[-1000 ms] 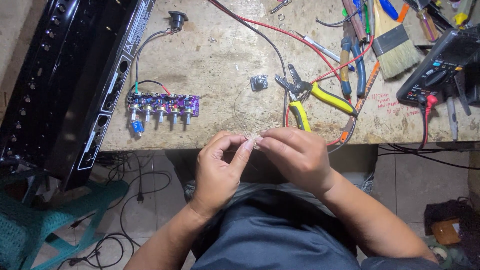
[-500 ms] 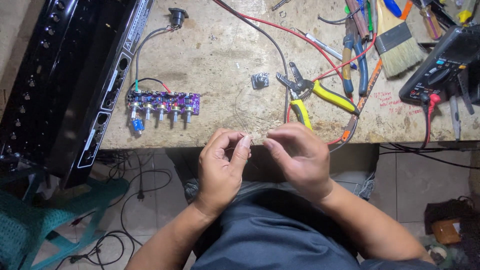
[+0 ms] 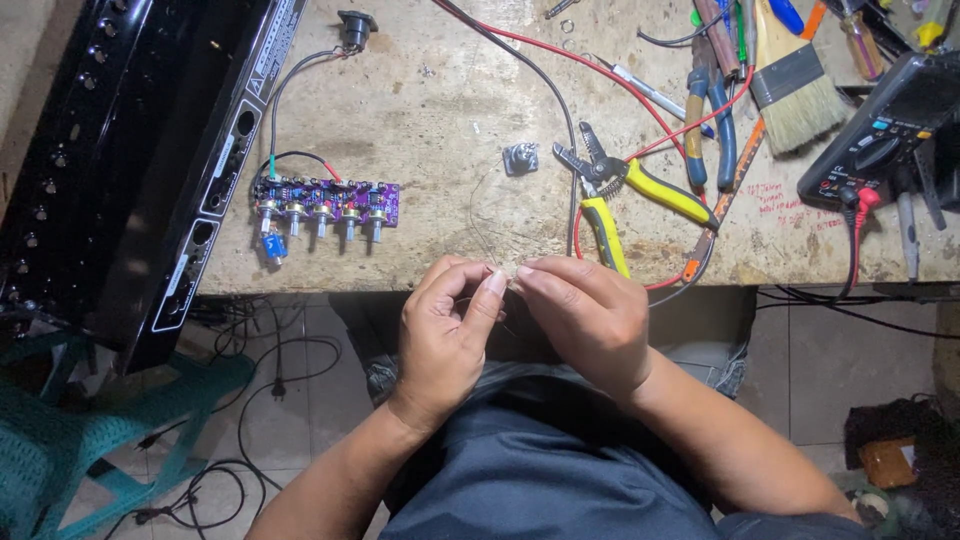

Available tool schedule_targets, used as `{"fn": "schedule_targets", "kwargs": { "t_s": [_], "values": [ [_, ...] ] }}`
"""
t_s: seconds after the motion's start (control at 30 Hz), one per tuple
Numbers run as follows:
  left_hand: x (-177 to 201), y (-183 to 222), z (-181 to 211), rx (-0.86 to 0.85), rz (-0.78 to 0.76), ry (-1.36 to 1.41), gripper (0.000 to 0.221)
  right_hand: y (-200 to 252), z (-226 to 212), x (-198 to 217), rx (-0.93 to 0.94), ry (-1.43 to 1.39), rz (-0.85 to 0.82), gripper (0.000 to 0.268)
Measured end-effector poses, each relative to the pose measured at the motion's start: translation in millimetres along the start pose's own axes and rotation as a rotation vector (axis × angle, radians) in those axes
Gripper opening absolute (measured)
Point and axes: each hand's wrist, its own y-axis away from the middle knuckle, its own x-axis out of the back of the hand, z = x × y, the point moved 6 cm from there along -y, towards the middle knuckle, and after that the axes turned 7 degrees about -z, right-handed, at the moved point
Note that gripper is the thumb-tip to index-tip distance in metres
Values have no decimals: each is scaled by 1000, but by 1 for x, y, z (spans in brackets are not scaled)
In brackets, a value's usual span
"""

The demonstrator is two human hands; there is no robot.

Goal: Repairing an electronic device by stripping wires and soldering components on a workbench

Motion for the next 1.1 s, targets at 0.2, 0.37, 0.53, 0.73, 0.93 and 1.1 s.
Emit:
{"fn": "schedule_targets", "kwargs": {
  "t_s": [0.2,0.37,0.53,0.73,0.93,1.1],
  "values": [
    [1,-1,1,-10,-22,-60,17,-10,-3,3,99,39,-74,6],
    [1,-2,5,-38,-72,-145,16,-9,1,3,159,69,-153,8],
    [-3,3,8,-133,-73,-287,9,-19,12,1,-36,-176,-327,13],
    [-3,4,13,-154,-56,-320,8,21,54,-22,-987,-1023,-439,22],
    [2,2,-8,53,-69,-57,13,-11,24,15,-87,-72,-200,14],
    [-7,3,-13,137,-108,41,17,-15,-3,14,285,121,-219,13]
  ]
}}
